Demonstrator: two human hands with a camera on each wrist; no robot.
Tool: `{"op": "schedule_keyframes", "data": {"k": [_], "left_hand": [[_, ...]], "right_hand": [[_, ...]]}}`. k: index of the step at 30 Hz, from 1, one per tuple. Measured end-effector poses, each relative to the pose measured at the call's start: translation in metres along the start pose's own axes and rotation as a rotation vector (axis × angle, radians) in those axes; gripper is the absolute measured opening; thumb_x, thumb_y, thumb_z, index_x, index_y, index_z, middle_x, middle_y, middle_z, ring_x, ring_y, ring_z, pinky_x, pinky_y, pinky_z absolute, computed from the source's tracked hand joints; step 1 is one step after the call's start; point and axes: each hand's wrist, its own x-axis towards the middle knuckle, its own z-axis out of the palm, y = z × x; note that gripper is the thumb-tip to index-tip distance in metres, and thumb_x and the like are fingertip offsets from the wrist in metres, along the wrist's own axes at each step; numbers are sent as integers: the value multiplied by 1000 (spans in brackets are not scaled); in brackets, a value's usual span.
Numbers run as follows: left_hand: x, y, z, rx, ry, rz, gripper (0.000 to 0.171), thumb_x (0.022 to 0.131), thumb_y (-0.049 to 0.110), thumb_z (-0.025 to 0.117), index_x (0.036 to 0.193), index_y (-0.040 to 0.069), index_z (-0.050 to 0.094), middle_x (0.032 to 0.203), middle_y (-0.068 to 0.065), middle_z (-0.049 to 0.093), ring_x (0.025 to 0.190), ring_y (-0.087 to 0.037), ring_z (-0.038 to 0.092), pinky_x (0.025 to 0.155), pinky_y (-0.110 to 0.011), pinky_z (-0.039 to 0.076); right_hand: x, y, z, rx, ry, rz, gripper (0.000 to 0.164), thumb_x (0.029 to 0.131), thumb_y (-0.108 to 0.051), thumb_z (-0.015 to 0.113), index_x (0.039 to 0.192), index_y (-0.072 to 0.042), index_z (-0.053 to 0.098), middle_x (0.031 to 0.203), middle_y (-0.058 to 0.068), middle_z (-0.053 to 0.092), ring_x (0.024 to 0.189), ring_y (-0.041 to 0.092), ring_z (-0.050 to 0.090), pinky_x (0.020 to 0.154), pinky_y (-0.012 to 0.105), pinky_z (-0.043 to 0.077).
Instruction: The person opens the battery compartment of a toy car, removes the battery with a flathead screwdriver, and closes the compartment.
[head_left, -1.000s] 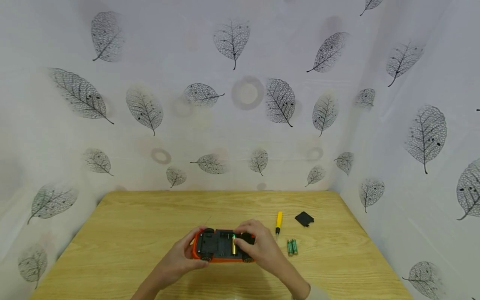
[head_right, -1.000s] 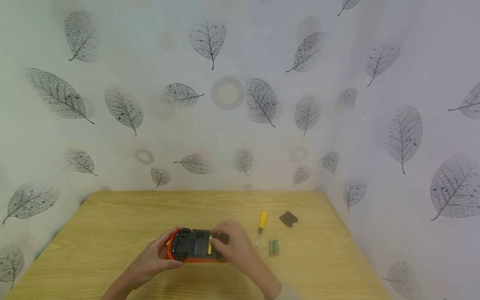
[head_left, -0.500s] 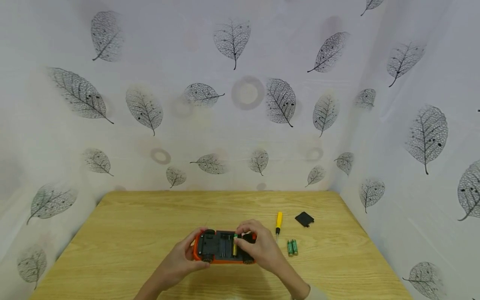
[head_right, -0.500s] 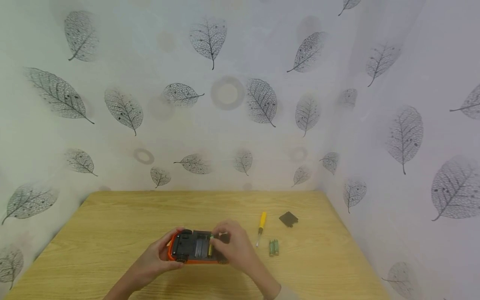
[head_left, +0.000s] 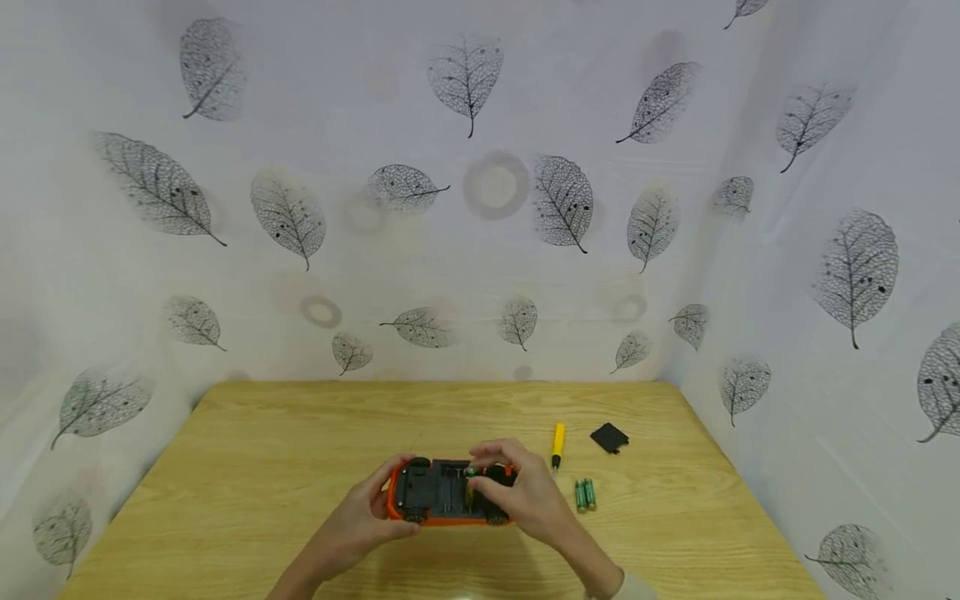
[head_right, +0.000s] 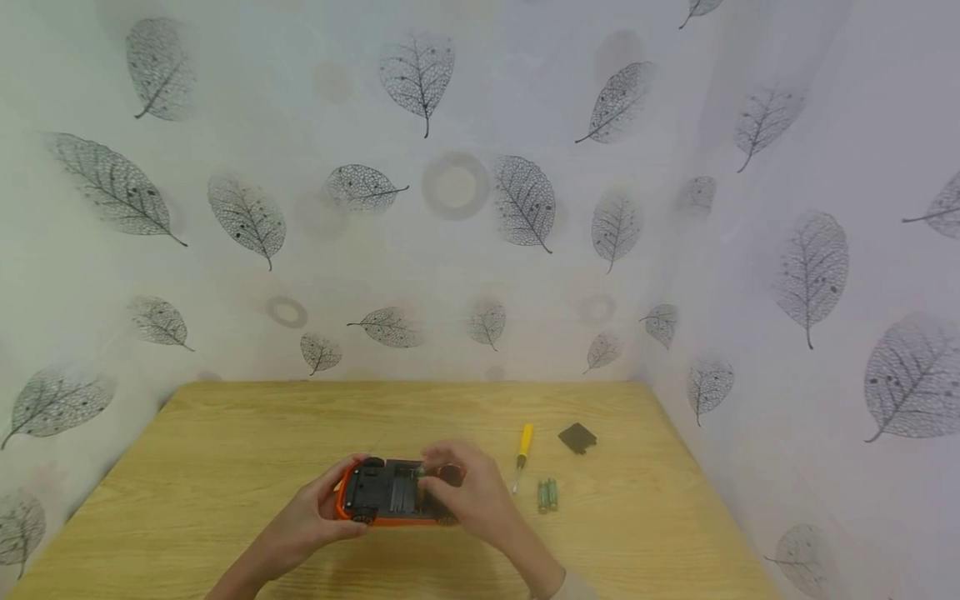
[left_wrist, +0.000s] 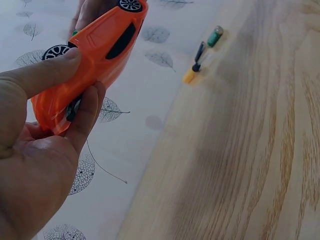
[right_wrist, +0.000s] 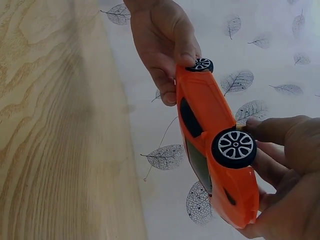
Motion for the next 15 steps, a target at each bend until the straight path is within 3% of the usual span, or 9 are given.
{"op": "schedule_keyframes", "data": {"k": [8,11,15], "left_hand": [[-1,0,0,2,8,-4,96,89,-4,78,161,-6,15,154,-41,28,121,-26,64,93,-37,60],[-1,0,-1,4,18,-9,96,88,-4,78,161,-6,15,154,-41,28,122,-29,63,93,-37,60],[-1,1,-1,-12,13,-13,97,88,-5,78,161,-6,14,156,-42,24,125,-31,61,93,-39,60]], "right_hand": [[2,-2,-8,23,-119,4,21,95,-18,77,115,-10,74,112,-2,68,106,16,62,94,36,56],[1,-3,-10,61,-107,6,19,96,-18,76,113,-11,72,109,-1,71,104,15,65,94,36,56],[0,-5,-15,88,-29,-26,20,96,-16,75,114,-10,71,108,1,74,104,16,68,97,41,56]]}}
